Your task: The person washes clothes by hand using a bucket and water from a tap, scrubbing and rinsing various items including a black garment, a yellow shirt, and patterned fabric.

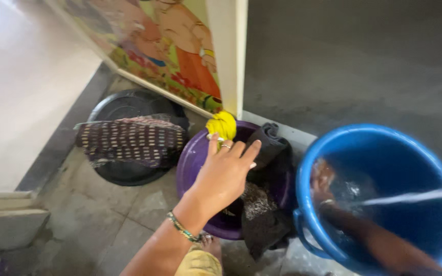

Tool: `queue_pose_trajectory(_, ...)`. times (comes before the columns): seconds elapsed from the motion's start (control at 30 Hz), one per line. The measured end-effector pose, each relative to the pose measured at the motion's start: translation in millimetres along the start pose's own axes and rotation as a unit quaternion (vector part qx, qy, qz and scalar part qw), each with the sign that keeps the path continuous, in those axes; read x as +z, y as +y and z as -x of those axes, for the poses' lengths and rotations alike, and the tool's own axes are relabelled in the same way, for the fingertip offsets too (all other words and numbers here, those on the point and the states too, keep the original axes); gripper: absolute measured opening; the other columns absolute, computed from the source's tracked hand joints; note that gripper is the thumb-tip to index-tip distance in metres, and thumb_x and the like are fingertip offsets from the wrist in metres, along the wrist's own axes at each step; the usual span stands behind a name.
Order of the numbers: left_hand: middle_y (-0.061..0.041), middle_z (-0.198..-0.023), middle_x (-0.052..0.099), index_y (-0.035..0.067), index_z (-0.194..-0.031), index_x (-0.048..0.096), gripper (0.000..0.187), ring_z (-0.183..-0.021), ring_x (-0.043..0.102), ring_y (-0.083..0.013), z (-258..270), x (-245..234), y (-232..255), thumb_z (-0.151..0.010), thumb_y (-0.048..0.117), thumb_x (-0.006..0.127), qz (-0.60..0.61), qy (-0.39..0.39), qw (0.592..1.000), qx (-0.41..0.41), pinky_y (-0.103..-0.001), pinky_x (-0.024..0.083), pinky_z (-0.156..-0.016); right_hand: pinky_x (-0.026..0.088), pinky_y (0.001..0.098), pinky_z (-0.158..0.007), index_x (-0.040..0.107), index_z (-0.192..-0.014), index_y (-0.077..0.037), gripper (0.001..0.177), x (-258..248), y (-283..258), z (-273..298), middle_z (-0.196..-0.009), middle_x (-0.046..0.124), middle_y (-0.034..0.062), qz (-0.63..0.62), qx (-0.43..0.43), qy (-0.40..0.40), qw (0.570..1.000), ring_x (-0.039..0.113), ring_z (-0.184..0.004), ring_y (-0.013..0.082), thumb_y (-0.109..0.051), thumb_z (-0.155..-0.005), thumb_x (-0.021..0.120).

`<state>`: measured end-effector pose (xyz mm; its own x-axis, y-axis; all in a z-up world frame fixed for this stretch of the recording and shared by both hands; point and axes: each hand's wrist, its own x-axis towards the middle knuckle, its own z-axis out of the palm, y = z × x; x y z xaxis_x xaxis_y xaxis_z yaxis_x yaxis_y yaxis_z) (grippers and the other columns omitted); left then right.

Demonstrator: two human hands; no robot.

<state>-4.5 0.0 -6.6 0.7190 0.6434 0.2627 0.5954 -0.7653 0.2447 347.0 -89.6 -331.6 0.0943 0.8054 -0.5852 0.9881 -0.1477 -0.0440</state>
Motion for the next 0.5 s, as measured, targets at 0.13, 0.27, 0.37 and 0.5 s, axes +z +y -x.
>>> queue_pose_trajectory(0.13,-0.013,-0.102,0.066,0.007,-0.136,0.059,0.045,-0.108,0.062,-0.0374,6,2,-13,-0.092,0.014,0.06,-0.013,0.025,1.0,-0.009,-0.061,0.033,-0.107,0.051,0.0448,-0.104,0.061,-0.135,-0.027,0.043,12,8,-17,-0.133,0.058,0.0103,0.045,-0.019,-0.031,0.998,0.058,-0.119,0.0331,-0.034,-0.092,0.065)
queue_pose_trajectory(0.27,-0.012,-0.104,0.069,0.009,-0.132,0.061,0.043,-0.107,0.064,-0.0349,8,1,-33,-0.089,0.011,0.061,-0.028,0.068,0.996,-0.042,-0.059,0.035,-0.106,0.056,0.0401,-0.1,0.07,-0.127,-0.023,0.034,-49,24,30,-0.121,0.071,0.0081,0.059,0.002,-0.005,0.998,0.07,-0.111,0.0265,-0.03,-0.094,0.064)
queue_pose_trajectory(0.37,-0.011,-0.104,0.071,0.011,-0.128,0.064,0.046,-0.105,0.064,-0.0335,10,-3,-46,-0.083,0.007,0.061,-0.031,0.045,0.994,-0.094,-0.057,0.036,-0.105,0.061,0.0346,-0.095,0.067,-0.129,-0.024,0.038,-136,20,101,-0.12,0.077,0.0005,-0.024,0.0,0.014,1.0,0.077,-0.105,0.0186,-0.028,-0.091,0.066)
queue_pose_trajectory(0.5,-0.011,-0.107,0.072,0.011,-0.125,0.068,0.05,-0.104,0.066,-0.0324,20,-11,-69,-0.078,0.0,0.059,0.001,0.116,0.981,-0.153,-0.053,0.041,-0.101,0.062,0.0342,-0.093,0.067,-0.132,-0.025,0.039,-240,2,188,-0.121,0.074,0.0052,-0.045,0.01,0.123,0.991,0.077,-0.104,0.0202,-0.027,-0.093,0.066)
